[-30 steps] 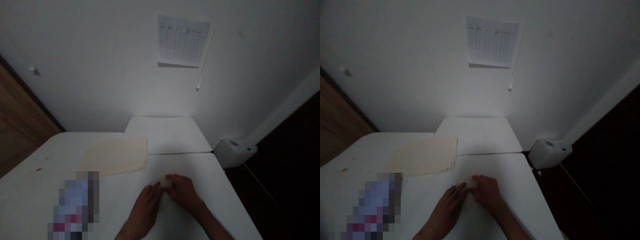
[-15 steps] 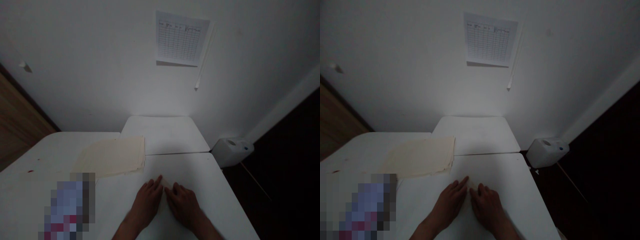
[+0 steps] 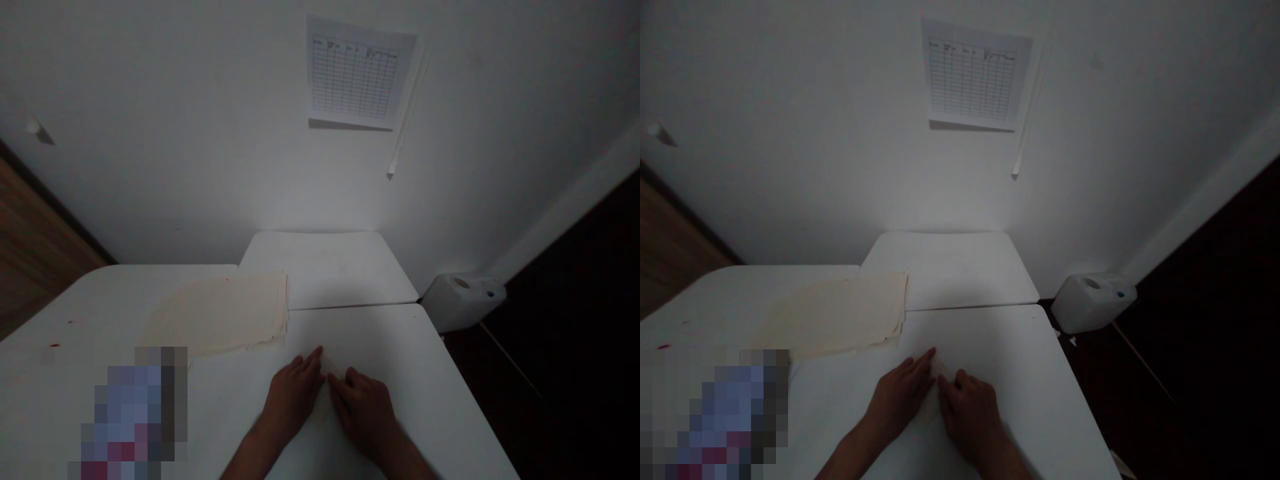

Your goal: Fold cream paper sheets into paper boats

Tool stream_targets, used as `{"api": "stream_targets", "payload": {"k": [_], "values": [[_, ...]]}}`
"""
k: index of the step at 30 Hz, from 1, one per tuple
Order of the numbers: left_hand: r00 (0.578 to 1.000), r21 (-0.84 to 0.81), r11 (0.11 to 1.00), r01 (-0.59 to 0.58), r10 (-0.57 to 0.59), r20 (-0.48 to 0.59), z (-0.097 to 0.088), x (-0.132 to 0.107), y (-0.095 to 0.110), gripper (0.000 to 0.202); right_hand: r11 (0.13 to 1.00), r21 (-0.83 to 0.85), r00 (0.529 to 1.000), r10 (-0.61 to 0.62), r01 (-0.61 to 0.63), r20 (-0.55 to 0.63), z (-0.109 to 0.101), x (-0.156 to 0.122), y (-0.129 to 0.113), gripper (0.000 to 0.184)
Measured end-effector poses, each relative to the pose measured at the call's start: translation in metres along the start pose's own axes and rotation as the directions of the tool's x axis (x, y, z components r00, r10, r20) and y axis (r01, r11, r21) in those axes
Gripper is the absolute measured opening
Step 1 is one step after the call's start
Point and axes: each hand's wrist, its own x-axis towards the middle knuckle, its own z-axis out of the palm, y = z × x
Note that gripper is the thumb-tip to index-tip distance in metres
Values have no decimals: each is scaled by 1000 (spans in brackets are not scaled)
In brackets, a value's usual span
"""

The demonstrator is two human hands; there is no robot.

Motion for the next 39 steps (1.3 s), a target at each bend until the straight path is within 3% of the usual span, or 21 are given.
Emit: {"api": "stream_targets", "payload": {"k": [6,14,18,21,24,32,39], "values": [[996,-34,998,46,-44,74,-4,2,1,49,998,-41,998,51,-52,-24,4,-8,7,29],[999,-39,999,35,-34,33,-2,0,0,39,994,-59,994,91,-94,-55,4,-24,19,29],[1000,-77,997,14,-15,-20,0,-2,-3,39,992,-94,995,84,-89,-56,-4,-8,12,19],[997,-122,993,-4,-4,-71,1,-3,-5,41,991,-89,994,98,-102,-49,-9,12,6,26],[995,-136,990,-34,22,-94,0,-3,-5,38,997,-75,999,33,-32,6,-12,26,2,16],[998,-138,990,-19,10,-69,0,-3,-5,46,993,-118,992,-12,27,125,-11,32,-2,51],[999,-69,997,20,-21,-27,-2,0,0,42,983,-182,991,17,8,135,-5,21,-4,54]]}}
